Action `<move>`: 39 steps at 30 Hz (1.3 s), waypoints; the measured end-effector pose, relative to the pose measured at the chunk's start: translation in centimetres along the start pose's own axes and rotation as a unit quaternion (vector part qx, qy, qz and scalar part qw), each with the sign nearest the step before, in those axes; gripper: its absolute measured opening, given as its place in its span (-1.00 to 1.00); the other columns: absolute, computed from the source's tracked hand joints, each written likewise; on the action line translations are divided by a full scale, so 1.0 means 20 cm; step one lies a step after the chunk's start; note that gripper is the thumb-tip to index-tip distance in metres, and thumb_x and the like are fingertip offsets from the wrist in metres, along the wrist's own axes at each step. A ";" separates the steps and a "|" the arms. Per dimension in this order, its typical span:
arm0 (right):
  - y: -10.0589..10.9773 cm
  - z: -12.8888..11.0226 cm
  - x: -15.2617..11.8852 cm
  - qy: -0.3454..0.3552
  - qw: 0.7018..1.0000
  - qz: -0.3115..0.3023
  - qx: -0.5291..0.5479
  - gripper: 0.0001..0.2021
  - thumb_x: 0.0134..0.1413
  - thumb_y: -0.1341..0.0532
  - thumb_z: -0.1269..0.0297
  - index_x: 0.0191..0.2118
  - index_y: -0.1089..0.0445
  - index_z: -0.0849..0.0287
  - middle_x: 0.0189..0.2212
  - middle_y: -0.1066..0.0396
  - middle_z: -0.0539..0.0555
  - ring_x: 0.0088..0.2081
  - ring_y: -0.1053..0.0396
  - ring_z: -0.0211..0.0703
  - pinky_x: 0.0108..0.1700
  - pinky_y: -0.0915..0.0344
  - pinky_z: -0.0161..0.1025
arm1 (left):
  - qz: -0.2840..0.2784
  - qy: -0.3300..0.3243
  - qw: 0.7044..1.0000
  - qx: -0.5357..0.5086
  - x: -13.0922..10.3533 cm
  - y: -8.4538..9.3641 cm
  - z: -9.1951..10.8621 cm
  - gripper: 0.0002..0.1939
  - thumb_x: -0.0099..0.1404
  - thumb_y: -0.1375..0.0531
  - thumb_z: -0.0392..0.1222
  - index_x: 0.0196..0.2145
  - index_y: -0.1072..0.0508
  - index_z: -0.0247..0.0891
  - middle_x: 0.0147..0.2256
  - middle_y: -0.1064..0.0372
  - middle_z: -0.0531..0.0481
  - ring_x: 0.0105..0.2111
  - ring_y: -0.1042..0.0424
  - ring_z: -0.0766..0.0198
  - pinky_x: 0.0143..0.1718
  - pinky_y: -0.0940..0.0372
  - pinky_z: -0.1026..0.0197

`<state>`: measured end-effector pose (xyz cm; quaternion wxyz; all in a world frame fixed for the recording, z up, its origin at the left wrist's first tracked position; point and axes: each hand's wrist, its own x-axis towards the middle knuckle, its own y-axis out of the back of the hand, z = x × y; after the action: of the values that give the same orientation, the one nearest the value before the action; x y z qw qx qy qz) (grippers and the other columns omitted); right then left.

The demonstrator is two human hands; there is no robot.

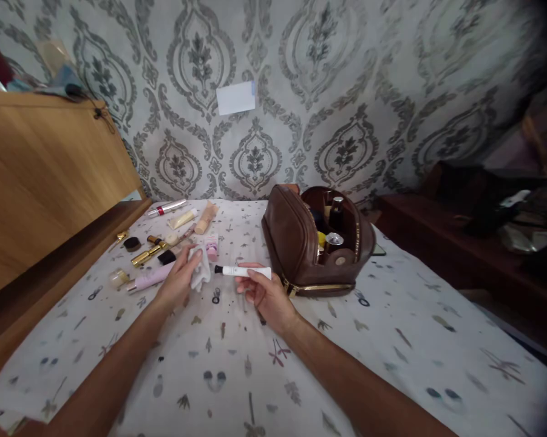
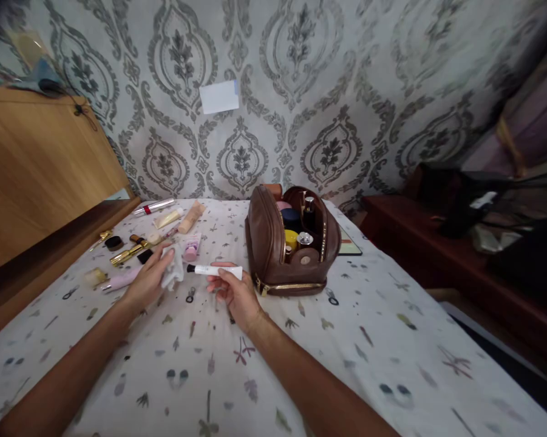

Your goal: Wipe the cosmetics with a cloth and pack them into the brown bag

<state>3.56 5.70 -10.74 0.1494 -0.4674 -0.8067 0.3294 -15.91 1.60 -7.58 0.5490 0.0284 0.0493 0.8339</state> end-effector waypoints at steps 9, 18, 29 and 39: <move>-0.02 0.00 -0.01 0.015 0.998 -0.020 -0.057 -0.63 -0.15 -0.45 0.10 -0.19 -0.55 0.16 -0.33 -0.57 0.11 -0.40 -0.49 -0.17 -0.55 -0.20 -0.40 | -0.093 0.042 0.948 -0.300 -0.12 -0.14 -0.01 -0.73 0.02 -0.34 -0.29 -0.31 -0.38 -0.13 -0.28 -0.45 0.09 -0.22 -0.45 0.24 -0.14 -0.36 0.18; -0.01 0.07 -0.02 0.069 0.951 -0.114 -0.280 -0.66 0.09 -0.29 0.06 -0.06 -0.48 0.11 -0.46 -0.39 -0.05 -0.57 -0.30 -0.32 -0.59 -0.11 -0.38 | -0.131 0.065 0.944 -0.296 -0.14 -0.17 -0.07 -0.68 0.10 -0.39 -0.06 -0.25 -0.53 -0.32 -0.33 -0.51 -0.13 -0.33 -0.47 0.10 -0.38 -0.37 0.13; -0.01 0.06 -0.03 0.064 0.959 -0.071 -0.267 -0.62 0.12 -0.21 -0.11 -0.25 -0.28 0.14 -0.51 -0.33 -0.09 -0.61 -0.23 -0.36 -0.59 -0.07 -0.40 | -0.186 0.100 0.893 -0.397 -0.17 -0.16 0.01 -0.81 0.24 -0.21 -0.14 -0.27 -0.48 -0.34 -0.20 -0.49 -0.17 -0.10 -0.44 -0.01 -0.07 -0.35 -0.02; -0.01 0.07 -0.05 0.099 0.929 -0.107 -0.340 -0.69 0.21 -0.16 -0.04 -0.26 -0.25 0.13 -0.53 -0.22 -0.12 -0.61 -0.11 -0.37 -0.57 -0.04 -0.37 | -0.163 0.089 0.928 -0.324 -0.18 -0.19 -0.04 -0.68 0.08 -0.42 -0.10 -0.27 -0.50 -0.30 -0.34 -0.51 -0.05 -0.32 -0.50 0.17 -0.27 -0.41 0.15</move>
<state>3.17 4.17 -11.50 0.0953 -0.4310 -0.8968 -0.0311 -11.07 -0.15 -8.79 0.6502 -0.2333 -0.1710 0.7026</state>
